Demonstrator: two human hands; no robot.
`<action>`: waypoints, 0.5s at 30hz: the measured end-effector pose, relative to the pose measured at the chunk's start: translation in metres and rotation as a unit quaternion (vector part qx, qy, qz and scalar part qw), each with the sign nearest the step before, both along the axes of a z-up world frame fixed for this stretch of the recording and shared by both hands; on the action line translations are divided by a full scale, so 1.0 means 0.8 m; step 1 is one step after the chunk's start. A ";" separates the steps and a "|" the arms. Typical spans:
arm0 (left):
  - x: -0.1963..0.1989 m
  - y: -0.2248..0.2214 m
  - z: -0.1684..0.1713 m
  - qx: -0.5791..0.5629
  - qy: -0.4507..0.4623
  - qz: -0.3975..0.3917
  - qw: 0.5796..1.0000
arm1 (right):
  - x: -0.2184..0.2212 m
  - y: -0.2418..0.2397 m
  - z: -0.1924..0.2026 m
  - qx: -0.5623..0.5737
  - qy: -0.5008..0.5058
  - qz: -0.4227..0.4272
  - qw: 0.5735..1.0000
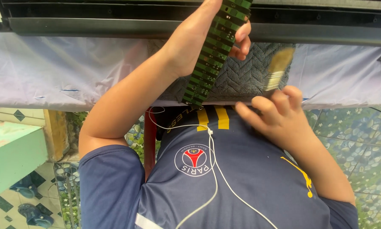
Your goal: Cleaning circuit board strips from a disassembled electronic keyboard using a brush.
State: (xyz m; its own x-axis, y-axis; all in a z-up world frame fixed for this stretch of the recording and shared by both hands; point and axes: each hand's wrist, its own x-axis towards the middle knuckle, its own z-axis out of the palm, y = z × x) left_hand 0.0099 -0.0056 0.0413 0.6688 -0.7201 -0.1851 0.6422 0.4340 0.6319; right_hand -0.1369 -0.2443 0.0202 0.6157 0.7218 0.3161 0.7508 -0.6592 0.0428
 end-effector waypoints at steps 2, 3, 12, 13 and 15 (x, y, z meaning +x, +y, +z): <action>-0.002 0.001 -0.003 -0.021 -0.006 0.007 1.000 | -0.007 -0.001 0.011 0.077 0.054 -0.020 0.995; -0.002 0.002 -0.006 -0.042 -0.012 0.012 0.999 | -0.008 -0.001 0.016 0.154 0.108 -0.042 0.981; -0.001 0.006 -0.001 -0.019 -0.009 0.030 0.999 | 0.031 0.029 0.024 0.101 0.113 0.020 0.988; 0.000 0.007 -0.005 -0.019 -0.001 0.027 0.999 | 0.032 0.030 0.029 0.101 0.119 0.015 0.988; 0.002 0.006 -0.013 -0.042 -0.020 0.033 0.998 | 0.038 0.031 0.040 0.183 0.162 0.018 0.969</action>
